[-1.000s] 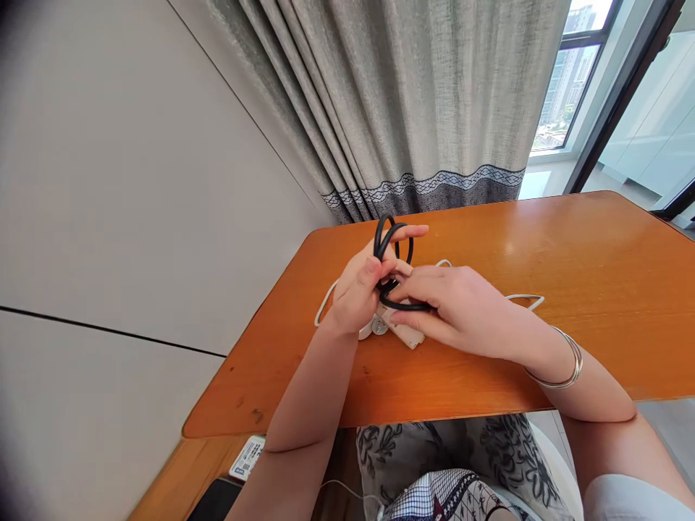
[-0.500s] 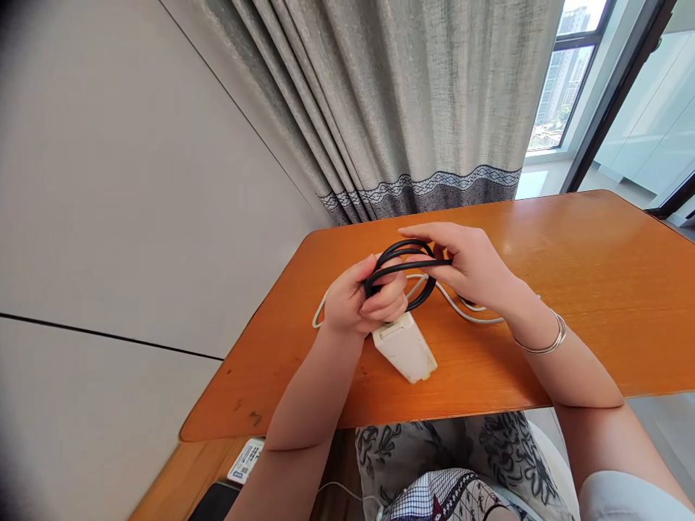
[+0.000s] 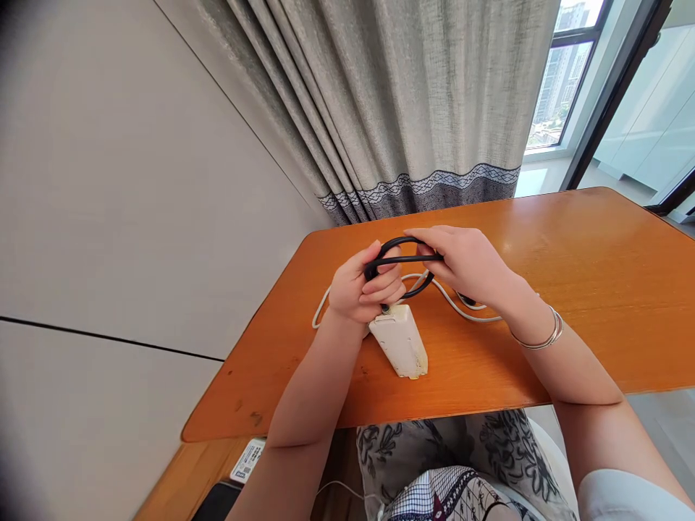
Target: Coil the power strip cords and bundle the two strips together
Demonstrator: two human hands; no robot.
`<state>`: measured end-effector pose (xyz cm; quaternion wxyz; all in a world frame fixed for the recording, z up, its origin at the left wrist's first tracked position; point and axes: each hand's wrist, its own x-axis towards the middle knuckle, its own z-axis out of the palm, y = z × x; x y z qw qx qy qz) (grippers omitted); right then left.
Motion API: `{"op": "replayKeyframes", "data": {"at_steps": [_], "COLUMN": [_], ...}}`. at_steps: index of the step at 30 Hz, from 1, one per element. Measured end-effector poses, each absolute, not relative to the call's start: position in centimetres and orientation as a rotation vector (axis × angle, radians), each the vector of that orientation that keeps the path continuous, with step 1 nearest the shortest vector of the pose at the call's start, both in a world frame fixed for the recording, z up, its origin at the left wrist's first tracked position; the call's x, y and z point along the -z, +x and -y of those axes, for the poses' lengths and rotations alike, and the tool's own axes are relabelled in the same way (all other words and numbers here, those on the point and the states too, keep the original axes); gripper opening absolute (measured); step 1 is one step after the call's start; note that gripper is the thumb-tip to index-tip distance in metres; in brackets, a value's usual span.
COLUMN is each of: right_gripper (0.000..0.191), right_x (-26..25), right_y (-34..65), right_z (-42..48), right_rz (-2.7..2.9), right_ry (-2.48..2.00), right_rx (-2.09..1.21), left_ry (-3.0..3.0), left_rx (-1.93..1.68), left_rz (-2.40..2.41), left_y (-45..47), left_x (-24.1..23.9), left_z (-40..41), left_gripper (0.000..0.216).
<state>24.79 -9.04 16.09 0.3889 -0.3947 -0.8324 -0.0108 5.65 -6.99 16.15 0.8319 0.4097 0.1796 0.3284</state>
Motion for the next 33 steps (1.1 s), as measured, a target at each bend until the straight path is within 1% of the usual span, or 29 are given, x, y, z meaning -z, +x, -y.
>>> {"op": "replayKeyframes", "data": {"at_steps": [7, 12, 16, 20, 23, 26, 31, 33], "right_gripper": [0.033, 0.032, 0.04, 0.044, 0.054, 0.058, 0.041, 0.046], "right_x": [-16.4, -16.9, -16.7, -16.0, -15.3, -14.7, -14.1, -14.1], "right_y": [24.8, 25.6, 26.3, 26.1, 25.6, 25.0, 24.1, 23.7], "right_z": [8.9, 8.9, 8.4, 7.4, 6.9, 6.7, 6.9, 7.3], "right_rz": [2.048, 2.026, 1.909, 1.859, 1.878, 1.872, 1.984, 2.075], "right_ry": [-0.974, -0.962, -0.963, -0.905, -0.855, -0.863, -1.084, -1.159], "right_rx": [-0.26, -0.525, -0.695, -0.654, -0.658, -0.748, -0.805, -0.858], "left_ry": [1.123, 1.099, 1.0, 0.92, 0.86, 0.803, 0.717, 0.706], "left_rx": [-0.746, -0.717, -0.708, -0.671, -0.673, -0.803, -1.198, -1.316], "left_rz": [-0.224, -0.342, -0.368, -0.371, -0.386, -0.39, -0.378, -0.383], "left_y": [5.5, 5.6, 5.7, 5.4, 5.2, 4.9, 4.2, 3.9], "left_x": [-15.3, -15.5, -15.9, -16.0, -16.2, -16.6, -17.7, -18.2], "left_z": [6.5, 6.7, 6.7, 6.8, 6.9, 7.1, 7.3, 7.3], "left_gripper": [0.058, 0.058, 0.06, 0.061, 0.06, 0.058, 0.053, 0.053]}}
